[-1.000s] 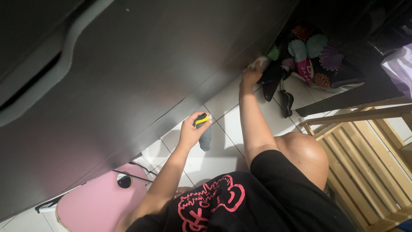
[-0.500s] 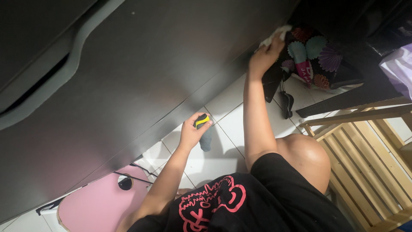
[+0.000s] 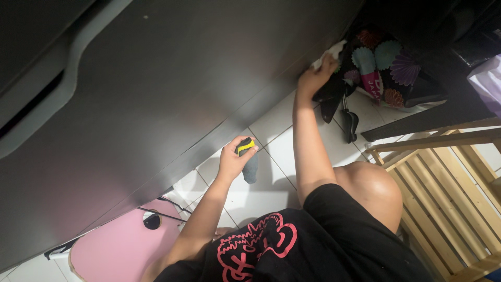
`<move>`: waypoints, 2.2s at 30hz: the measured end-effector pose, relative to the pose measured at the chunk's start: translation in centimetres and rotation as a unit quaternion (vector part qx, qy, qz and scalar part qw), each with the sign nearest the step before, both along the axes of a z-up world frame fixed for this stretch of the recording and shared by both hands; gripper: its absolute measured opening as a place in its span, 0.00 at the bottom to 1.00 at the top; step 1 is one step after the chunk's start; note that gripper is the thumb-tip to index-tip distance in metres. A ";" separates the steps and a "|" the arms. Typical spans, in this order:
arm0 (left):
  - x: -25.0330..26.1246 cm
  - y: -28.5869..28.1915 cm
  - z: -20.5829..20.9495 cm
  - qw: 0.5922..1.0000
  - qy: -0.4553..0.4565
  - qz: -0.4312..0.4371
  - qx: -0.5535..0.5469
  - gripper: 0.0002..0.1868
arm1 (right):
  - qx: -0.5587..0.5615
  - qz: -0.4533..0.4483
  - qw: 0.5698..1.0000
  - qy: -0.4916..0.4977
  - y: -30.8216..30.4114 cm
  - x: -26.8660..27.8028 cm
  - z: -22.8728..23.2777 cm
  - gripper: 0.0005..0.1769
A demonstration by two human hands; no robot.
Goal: The person cleans the inside of a shoe rack using a cloth and a small tool, then places several pairs of shoes onto the shelf. The person wipes the shelf surface and arranges the shoes neatly.
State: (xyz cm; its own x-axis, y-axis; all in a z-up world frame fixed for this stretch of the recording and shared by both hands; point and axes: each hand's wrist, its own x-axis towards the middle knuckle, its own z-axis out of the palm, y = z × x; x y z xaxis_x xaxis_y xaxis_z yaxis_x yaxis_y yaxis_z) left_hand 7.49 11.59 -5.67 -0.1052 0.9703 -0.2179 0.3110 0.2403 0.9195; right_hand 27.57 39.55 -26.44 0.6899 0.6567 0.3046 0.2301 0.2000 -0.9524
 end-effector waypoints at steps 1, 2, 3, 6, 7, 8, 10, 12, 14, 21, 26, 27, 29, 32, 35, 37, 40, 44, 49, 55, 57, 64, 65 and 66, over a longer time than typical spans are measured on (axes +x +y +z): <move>0.0 0.0 -0.1 1.000 0.000 -0.003 0.001 0.15 | -0.019 -0.008 1.000 -0.003 0.4 0.1 -1.9 0.32; 0.0 0.1 -0.2 1.000 0.002 0.000 0.003 0.15 | -0.038 -0.018 0.999 -0.008 0.7 0.1 -3.3 0.31; 0.0 0.2 -0.3 1.000 0.003 0.002 0.006 0.15 | -0.030 -0.015 0.999 0.006 0.5 -0.2 -4.2 0.31; 0.2 0.1 -0.5 1.000 -0.007 0.008 -0.004 0.15 | -0.038 0.014 0.987 0.155 0.1 -0.7 -6.0 0.27; 0.3 0.2 -0.6 1.000 -0.012 0.010 -0.009 0.15 | -0.058 0.038 0.960 0.273 -0.5 -0.9 -6.6 0.23; 0.3 0.2 -0.6 1.000 -0.014 0.008 -0.001 0.15 | -0.078 0.064 0.917 0.387 -0.8 -1.1 -6.9 0.19; 0.5 0.0 -0.8 1.000 -0.019 0.003 0.013 0.15 | -0.084 0.104 0.892 0.431 -0.8 -0.9 -7.0 0.29; 0.3 -0.1 -0.8 1.000 -0.008 0.003 0.009 0.15 | -0.135 0.116 0.847 0.501 -1.3 -0.5 -7.1 0.29; 0.1 -0.2 -0.6 1.000 -0.002 0.005 0.000 0.15 | -0.195 0.114 0.807 0.545 -1.3 -0.3 -6.7 0.23; -1.8 -2.0 0.0 1.000 0.010 0.026 0.009 0.15 | -0.103 0.082 0.906 0.401 0.4 -0.3 -3.9 0.15; -2.5 -2.3 0.4 1.000 -0.007 0.026 0.002 0.16 | -0.006 0.083 0.964 0.252 -0.9 -0.9 4.0 0.29; -2.4 -2.3 0.3 1.000 -0.008 0.024 0.003 0.15 | -0.003 0.063 0.981 0.182 -1.3 -0.9 6.1 0.30; -2.2 -2.2 0.5 1.000 -0.007 0.021 0.004 0.15 | 0.002 0.023 0.999 0.042 -2.1 -1.0 9.9 0.33; -1.8 -1.8 0.6 1.000 -0.003 0.019 0.000 0.16 | 0.052 0.029 0.997 -0.041 -3.6 -1.2 13.0 0.32; -1.5 -1.6 0.8 1.000 0.000 0.014 -0.003 0.15 | 0.087 0.032 0.992 -0.086 -4.7 -2.6 12.4 0.29; -1.4 -1.5 0.8 1.000 -0.002 0.009 0.005 0.15 | 0.059 0.029 0.995 -0.073 -5.4 -3.5 10.1 0.31; -1.5 -1.5 0.4 1.000 0.002 0.023 0.007 0.15 | 0.018 0.027 0.999 -0.019 -5.6 -4.5 4.3 0.33; -1.3 -1.7 0.3 1.000 -0.012 0.021 0.004 0.15 | -0.047 -0.005 0.999 -0.002 -5.3 -5.8 -3.8 0.24; -1.2 -1.9 0.0 0.999 -0.015 0.030 0.015 0.16 | 0.000 0.097 0.918 0.385 -4.3 -5.3 -6.5 0.14; -1.9 -1.8 0.6 0.999 -0.002 0.044 0.001 0.16 | 0.006 0.092 0.915 0.393 -3.3 -5.1 -2.3 0.23; -2.1 -2.1 0.8 0.999 0.001 0.048 0.015 0.16 | 0.006 0.059 0.946 0.317 -3.8 -5.2 2.4 0.29; -2.4 -2.4 1.2 0.999 0.000 0.050 0.014 0.16 | 0.086 0.029 0.996 0.000 -8.0 -6.7 15.5 0.33; -2.5 -2.4 1.2 0.999 -0.003 0.052 0.017 0.16 | 0.103 0.037 0.993 -0.040 -8.5 -6.9 16.1 0.34; -2.4 -2.5 1.2 0.998 -0.006 0.054 0.018 0.16 | 0.107 0.044 0.993 -0.037 -8.6 -6.9 16.3 0.35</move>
State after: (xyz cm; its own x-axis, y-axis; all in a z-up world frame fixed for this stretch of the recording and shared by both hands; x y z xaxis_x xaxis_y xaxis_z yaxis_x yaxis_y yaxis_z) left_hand 5.05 9.06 -4.49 -0.2073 0.9605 -0.1854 0.2738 0.2389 0.9317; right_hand 20.62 30.96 -10.11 0.6033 0.6282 0.4913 0.2701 0.4187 -0.8671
